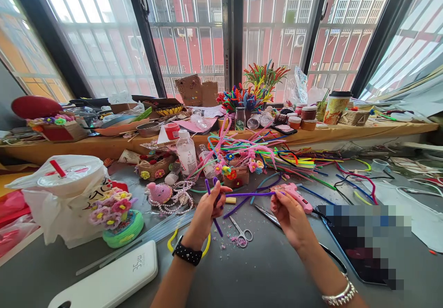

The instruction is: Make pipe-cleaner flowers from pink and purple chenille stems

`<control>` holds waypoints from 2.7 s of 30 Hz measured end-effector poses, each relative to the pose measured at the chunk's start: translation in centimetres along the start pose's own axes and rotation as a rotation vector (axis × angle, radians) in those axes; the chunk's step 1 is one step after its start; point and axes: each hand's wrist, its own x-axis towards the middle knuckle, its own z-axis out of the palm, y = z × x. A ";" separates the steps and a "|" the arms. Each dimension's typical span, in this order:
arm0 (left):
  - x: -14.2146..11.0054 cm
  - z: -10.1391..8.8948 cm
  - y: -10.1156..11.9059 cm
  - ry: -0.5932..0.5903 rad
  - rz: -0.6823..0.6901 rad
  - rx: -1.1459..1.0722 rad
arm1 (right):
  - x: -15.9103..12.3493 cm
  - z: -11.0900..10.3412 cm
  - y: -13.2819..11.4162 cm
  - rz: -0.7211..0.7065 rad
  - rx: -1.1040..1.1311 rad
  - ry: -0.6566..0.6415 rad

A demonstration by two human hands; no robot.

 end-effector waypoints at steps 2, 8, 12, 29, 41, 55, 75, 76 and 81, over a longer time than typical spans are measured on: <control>-0.1 0.5 0.0 0.003 -0.044 0.085 | 0.0 -0.1 -0.2 -0.014 -0.016 0.022; 0.3 1.0 -0.6 0.069 -0.021 0.254 | 0.1 -0.1 -0.3 -0.007 -0.004 0.023; 0.4 1.0 -1.1 0.090 0.069 0.362 | 0.1 0.1 -0.1 0.055 0.109 0.006; -0.7 1.7 -0.7 -0.142 0.253 0.489 | -1.1 0.8 1.0 -0.230 -0.764 -0.232; -0.8 1.5 -1.1 -0.169 0.317 0.670 | -1.9 1.7 0.5 -0.394 -1.033 -0.357; -0.1 1.0 -1.8 -0.061 0.315 0.621 | -1.5 0.8 1.2 -0.632 -1.387 -0.373; 0.0 1.0 -2.2 0.071 0.349 0.773 | -1.2 0.4 1.8 -0.617 -1.437 -0.325; 0.1 1.0 -2.2 0.055 0.336 0.750 | -1.3 0.5 1.6 -0.550 -1.348 -0.309; 0.2 1.2 -2.2 -0.034 0.270 0.601 | -1.2 0.8 0.8 -0.114 -0.743 -0.213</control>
